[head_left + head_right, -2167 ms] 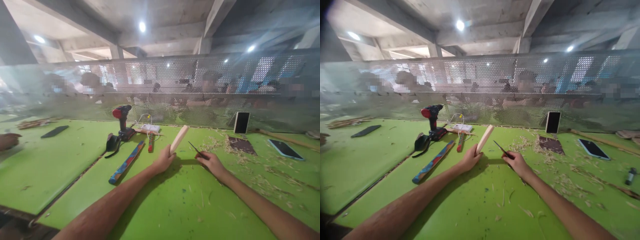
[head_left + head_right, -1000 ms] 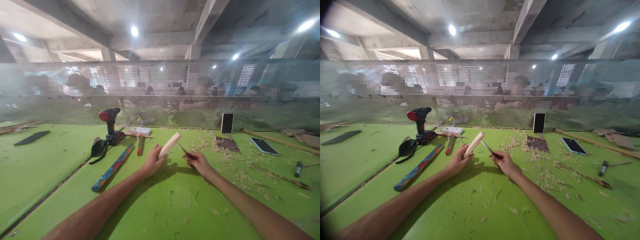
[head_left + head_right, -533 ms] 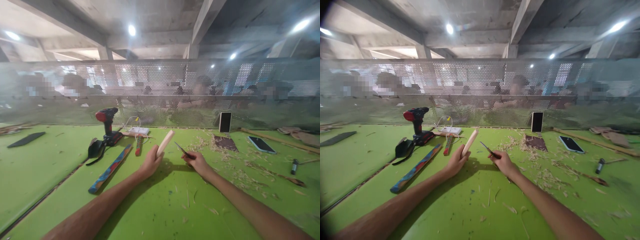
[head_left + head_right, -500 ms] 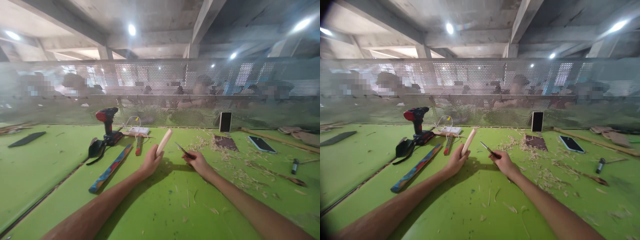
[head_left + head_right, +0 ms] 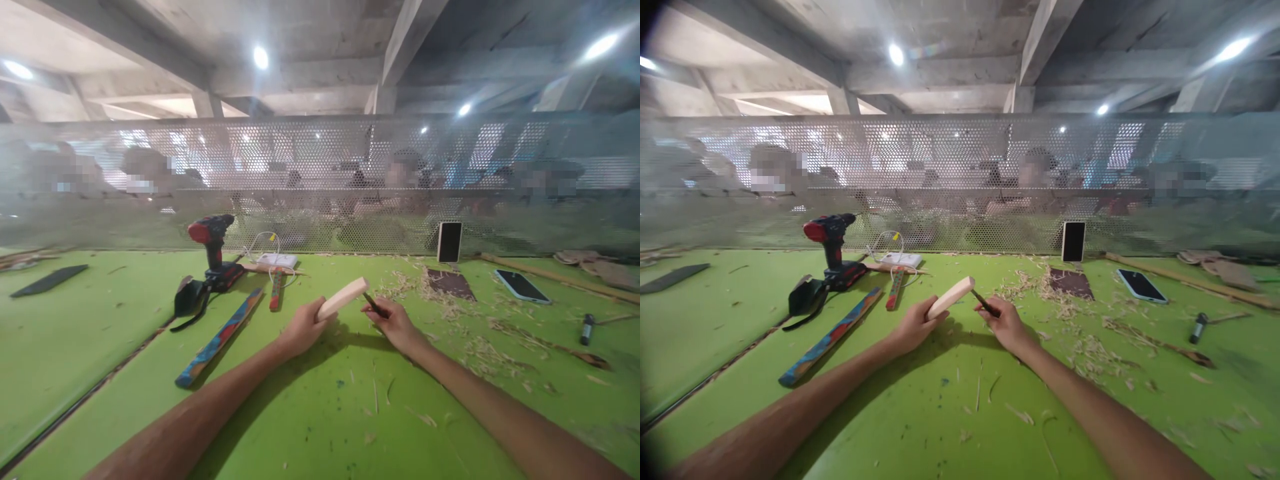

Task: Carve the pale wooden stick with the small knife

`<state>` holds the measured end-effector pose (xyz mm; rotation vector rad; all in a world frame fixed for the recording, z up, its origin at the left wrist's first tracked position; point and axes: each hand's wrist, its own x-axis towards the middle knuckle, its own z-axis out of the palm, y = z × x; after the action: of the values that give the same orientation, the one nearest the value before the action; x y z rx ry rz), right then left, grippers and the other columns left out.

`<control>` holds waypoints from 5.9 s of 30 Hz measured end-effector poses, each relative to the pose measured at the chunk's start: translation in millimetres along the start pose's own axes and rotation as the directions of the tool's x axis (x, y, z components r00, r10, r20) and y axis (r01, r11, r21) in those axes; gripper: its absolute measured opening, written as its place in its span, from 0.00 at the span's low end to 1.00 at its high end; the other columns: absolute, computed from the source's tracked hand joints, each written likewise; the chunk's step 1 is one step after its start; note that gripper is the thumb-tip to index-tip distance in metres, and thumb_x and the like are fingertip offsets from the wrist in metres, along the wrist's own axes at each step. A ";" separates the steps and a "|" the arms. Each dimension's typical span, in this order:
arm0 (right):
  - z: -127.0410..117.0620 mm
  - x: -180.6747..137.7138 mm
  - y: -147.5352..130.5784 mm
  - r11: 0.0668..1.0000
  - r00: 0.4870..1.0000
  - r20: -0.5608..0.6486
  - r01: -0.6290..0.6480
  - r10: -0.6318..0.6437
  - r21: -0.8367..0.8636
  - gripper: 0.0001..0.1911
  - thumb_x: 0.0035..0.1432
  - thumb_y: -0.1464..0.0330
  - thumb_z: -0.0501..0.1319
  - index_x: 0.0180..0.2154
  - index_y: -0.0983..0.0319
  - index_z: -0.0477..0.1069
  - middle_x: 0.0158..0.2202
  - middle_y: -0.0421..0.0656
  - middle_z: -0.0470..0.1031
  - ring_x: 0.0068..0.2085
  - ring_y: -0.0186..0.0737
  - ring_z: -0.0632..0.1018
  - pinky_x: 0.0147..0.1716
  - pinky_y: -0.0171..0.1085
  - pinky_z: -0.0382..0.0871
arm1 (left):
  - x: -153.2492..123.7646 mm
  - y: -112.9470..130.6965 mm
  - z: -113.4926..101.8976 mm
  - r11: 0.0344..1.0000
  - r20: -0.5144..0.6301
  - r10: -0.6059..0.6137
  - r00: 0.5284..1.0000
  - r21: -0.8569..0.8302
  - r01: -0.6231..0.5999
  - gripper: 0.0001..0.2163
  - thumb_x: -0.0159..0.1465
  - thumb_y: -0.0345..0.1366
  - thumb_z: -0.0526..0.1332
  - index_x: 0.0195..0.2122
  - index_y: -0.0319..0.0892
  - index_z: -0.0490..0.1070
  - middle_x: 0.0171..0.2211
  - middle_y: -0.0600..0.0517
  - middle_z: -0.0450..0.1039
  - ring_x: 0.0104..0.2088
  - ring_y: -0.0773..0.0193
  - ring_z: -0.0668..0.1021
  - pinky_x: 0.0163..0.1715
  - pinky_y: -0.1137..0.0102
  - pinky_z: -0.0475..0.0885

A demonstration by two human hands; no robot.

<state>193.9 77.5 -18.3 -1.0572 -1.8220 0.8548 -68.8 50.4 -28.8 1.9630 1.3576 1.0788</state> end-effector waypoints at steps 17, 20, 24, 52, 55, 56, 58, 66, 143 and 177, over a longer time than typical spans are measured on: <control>0.8 -1.6 -2.8 0.997 0.983 0.164 -0.080 0.079 -0.006 0.40 0.54 0.27 0.64 0.24 0.57 0.69 0.20 0.36 0.61 0.23 0.35 0.61 0.25 0.38 0.52 | 2.1 -9.2 -0.7 0.998 -0.024 0.051 0.998 0.043 -0.050 0.09 0.68 0.41 0.57 0.32 0.45 0.64 0.25 0.56 0.67 0.27 0.64 0.68 0.29 0.70 0.58; 1.9 -1.2 4.9 0.997 0.985 0.150 -0.078 0.080 -0.024 0.40 0.55 0.27 0.63 0.24 0.57 0.69 0.21 0.37 0.63 0.24 0.36 0.61 0.26 0.38 0.52 | 3.2 -9.9 -0.3 0.997 -0.030 0.035 0.999 0.072 -0.032 0.08 0.68 0.38 0.57 0.31 0.46 0.63 0.25 0.56 0.67 0.27 0.63 0.69 0.29 0.69 0.59; 3.0 -1.8 12.6 0.996 0.989 0.118 -0.083 0.086 -0.024 0.40 0.56 0.27 0.62 0.25 0.57 0.71 0.23 0.39 0.66 0.26 0.37 0.62 0.27 0.38 0.53 | 4.5 -8.3 -0.4 0.996 -0.035 -0.018 0.999 0.092 0.021 0.08 0.70 0.37 0.56 0.32 0.46 0.63 0.25 0.56 0.68 0.26 0.63 0.69 0.28 0.69 0.58; -1.3 6.6 14.4 0.989 0.982 0.160 -0.080 0.100 -0.124 0.33 0.59 0.36 0.64 0.25 0.59 0.71 0.22 0.37 0.64 0.27 0.37 0.63 0.30 0.38 0.55 | 5.2 -9.2 4.7 0.997 -0.112 -0.068 0.991 -0.037 0.064 0.14 0.71 0.50 0.56 0.33 0.48 0.60 0.24 0.59 0.63 0.24 0.64 0.66 0.25 0.70 0.59; -1.3 7.5 15.2 0.990 0.981 0.169 -0.079 0.098 -0.116 0.33 0.60 0.37 0.65 0.25 0.59 0.72 0.22 0.38 0.66 0.27 0.37 0.64 0.30 0.38 0.56 | 2.8 -8.2 4.3 0.999 -0.078 -0.031 0.996 0.021 0.033 0.13 0.71 0.49 0.58 0.34 0.48 0.61 0.25 0.58 0.65 0.25 0.64 0.67 0.26 0.70 0.58; -0.9 7.2 15.3 0.991 0.981 0.171 -0.072 0.090 -0.112 0.32 0.60 0.37 0.65 0.25 0.60 0.72 0.23 0.38 0.66 0.27 0.37 0.64 0.30 0.39 0.56 | 2.1 -7.5 3.8 0.999 -0.070 -0.028 0.997 0.024 0.030 0.13 0.71 0.48 0.58 0.34 0.48 0.61 0.25 0.58 0.65 0.25 0.64 0.67 0.26 0.70 0.58; 0.2 6.0 15.2 0.993 0.983 0.171 -0.051 0.069 -0.104 0.32 0.60 0.38 0.64 0.25 0.59 0.71 0.23 0.38 0.66 0.28 0.37 0.64 0.30 0.38 0.56 | 1.3 -5.8 3.0 0.999 -0.066 -0.043 0.997 0.006 0.044 0.13 0.72 0.48 0.57 0.34 0.48 0.60 0.25 0.58 0.65 0.24 0.64 0.67 0.25 0.70 0.58; 0.9 3.9 12.9 0.987 0.976 0.180 -0.097 0.119 -0.128 0.32 0.60 0.37 0.63 0.26 0.59 0.71 0.23 0.37 0.64 0.27 0.36 0.62 0.29 0.38 0.53 | -1.6 3.8 2.9 0.994 -0.073 -0.069 0.995 0.080 0.075 0.10 0.72 0.43 0.58 0.35 0.48 0.59 0.28 0.56 0.67 0.27 0.62 0.69 0.27 0.70 0.60; 0.8 -0.8 -0.5 0.986 0.957 0.235 -0.162 0.168 -0.045 0.37 0.54 0.31 0.67 0.33 0.60 0.81 0.22 0.36 0.66 0.25 0.35 0.62 0.27 0.37 0.50 | -4.5 18.8 1.2 0.996 -0.153 -0.031 0.988 0.082 0.044 0.11 0.73 0.38 0.55 0.32 0.48 0.57 0.30 0.55 0.64 0.32 0.60 0.68 0.33 0.67 0.60; 3.4 0.2 9.9 0.991 0.962 0.243 -0.106 0.124 -0.086 0.38 0.59 0.30 0.63 0.31 0.60 0.78 0.22 0.36 0.65 0.25 0.35 0.62 0.27 0.38 0.50 | -3.3 -4.3 6.9 0.991 -0.090 -0.007 0.996 0.131 0.018 0.08 0.68 0.30 0.59 0.39 0.48 0.59 0.30 0.57 0.66 0.29 0.62 0.70 0.29 0.69 0.59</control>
<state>194.1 81.3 -28.1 -1.1537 -2.0276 1.0363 -65.8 49.1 -36.9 2.0178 1.5220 1.1084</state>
